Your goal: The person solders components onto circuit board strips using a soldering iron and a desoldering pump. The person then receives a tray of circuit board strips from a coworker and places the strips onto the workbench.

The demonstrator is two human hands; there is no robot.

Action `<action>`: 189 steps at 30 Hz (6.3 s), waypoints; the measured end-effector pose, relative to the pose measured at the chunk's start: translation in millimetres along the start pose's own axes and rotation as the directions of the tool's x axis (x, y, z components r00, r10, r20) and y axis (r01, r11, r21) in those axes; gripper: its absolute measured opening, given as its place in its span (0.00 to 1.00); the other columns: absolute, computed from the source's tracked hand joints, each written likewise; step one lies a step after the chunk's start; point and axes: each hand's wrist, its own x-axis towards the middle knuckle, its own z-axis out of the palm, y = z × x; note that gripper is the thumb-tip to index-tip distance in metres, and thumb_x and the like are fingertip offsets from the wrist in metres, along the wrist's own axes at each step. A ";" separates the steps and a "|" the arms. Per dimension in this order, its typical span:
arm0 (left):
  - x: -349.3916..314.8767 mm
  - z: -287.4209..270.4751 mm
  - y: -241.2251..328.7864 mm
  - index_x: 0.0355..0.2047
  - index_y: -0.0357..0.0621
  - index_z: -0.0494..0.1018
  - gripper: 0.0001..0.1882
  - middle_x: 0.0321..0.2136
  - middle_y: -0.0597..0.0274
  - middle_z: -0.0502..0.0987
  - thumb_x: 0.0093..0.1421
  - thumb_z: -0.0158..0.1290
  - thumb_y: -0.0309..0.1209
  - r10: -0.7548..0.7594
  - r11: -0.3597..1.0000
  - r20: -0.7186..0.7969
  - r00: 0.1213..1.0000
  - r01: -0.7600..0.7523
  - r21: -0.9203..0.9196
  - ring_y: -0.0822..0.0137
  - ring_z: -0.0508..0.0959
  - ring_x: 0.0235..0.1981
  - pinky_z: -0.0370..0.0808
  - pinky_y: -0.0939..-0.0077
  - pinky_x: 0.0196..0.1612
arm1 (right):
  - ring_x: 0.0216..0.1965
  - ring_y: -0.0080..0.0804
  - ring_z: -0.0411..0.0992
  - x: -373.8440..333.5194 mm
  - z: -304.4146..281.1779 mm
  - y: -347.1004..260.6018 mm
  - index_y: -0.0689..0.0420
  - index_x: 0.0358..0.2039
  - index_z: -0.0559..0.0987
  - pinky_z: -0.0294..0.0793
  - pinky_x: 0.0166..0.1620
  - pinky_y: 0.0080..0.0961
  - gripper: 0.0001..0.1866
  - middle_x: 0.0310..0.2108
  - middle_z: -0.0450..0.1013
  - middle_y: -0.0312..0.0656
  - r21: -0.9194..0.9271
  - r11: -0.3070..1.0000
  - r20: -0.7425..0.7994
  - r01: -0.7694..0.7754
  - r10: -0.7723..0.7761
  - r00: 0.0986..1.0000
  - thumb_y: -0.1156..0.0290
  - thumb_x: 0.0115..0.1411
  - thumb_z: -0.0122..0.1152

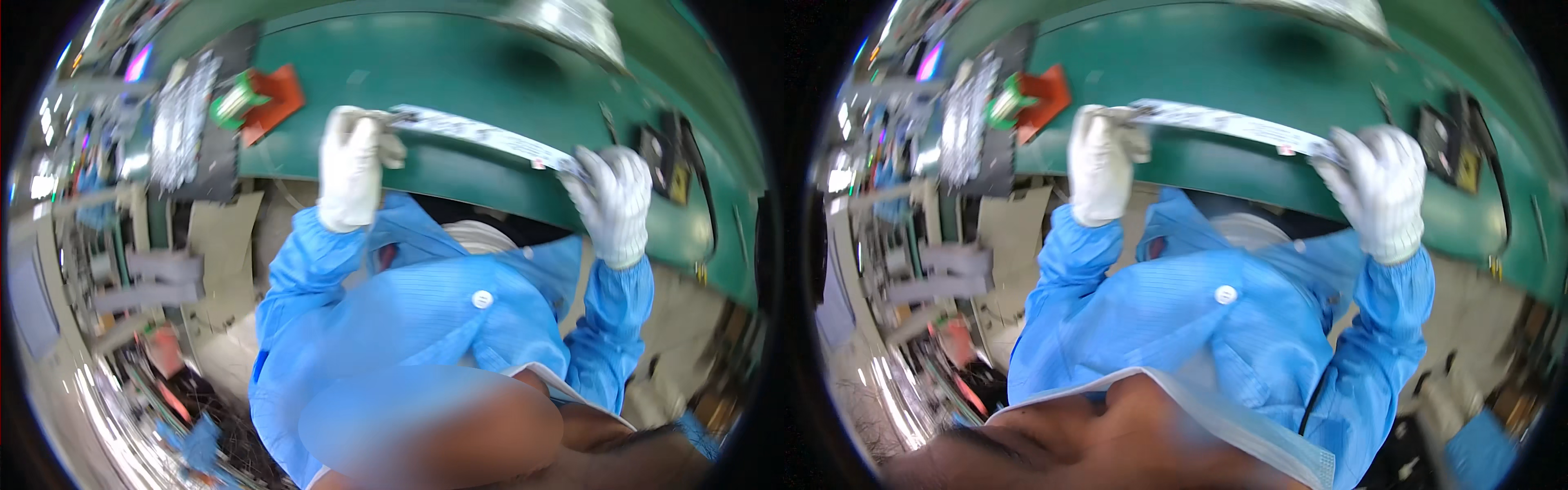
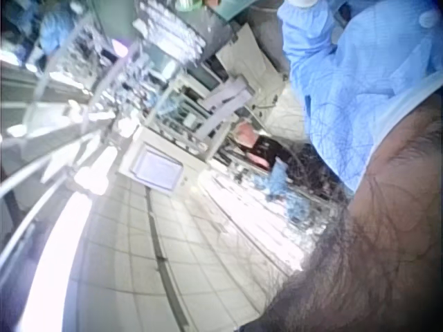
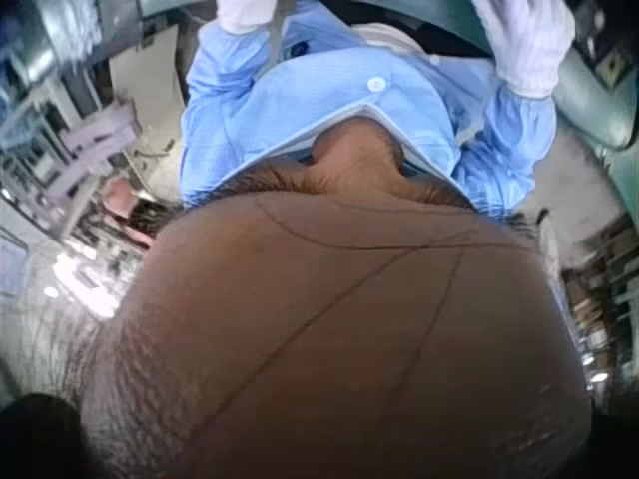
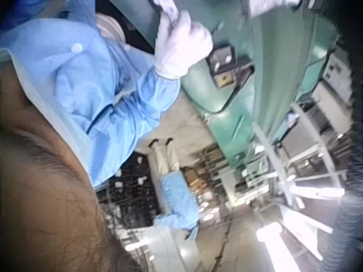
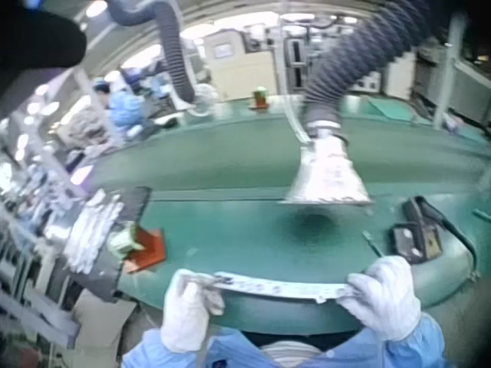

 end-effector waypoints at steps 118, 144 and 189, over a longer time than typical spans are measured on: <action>-62.0 -188.5 -17.2 0.37 0.41 0.77 0.14 0.49 0.47 0.77 0.72 0.46 0.35 0.597 0.540 -0.187 0.780 -0.218 0.813 0.52 0.76 0.53 0.73 0.62 0.55 | 0.39 0.25 0.76 73.7 111.5 5.7 0.65 0.56 0.73 0.72 0.37 0.21 0.20 0.43 0.79 0.45 0.816 0.108 0.425 -0.567 0.553 0.717 0.64 0.71 0.56; 38.8 -448.0 10.9 0.60 0.23 0.62 0.34 0.49 0.36 0.76 0.65 0.54 0.42 0.737 0.659 -0.666 -0.115 0.339 0.671 0.46 0.78 0.51 0.73 0.64 0.57 | 0.53 0.44 0.76 102.1 138.1 38.8 0.62 0.56 0.77 0.73 0.57 0.33 0.28 0.54 0.76 0.54 0.207 0.779 0.252 -0.592 0.542 0.802 0.50 0.68 0.56; 75.5 -574.8 -35.6 0.47 0.33 0.79 0.34 0.41 0.51 0.84 0.56 0.66 0.54 0.174 0.902 -0.896 0.409 0.298 0.312 0.60 0.84 0.41 0.80 0.67 0.42 | 0.44 0.40 0.80 42.6 130.1 29.9 0.60 0.49 0.80 0.79 0.49 0.32 0.15 0.45 0.81 0.48 0.130 0.856 0.053 -0.501 0.499 0.865 0.63 0.69 0.59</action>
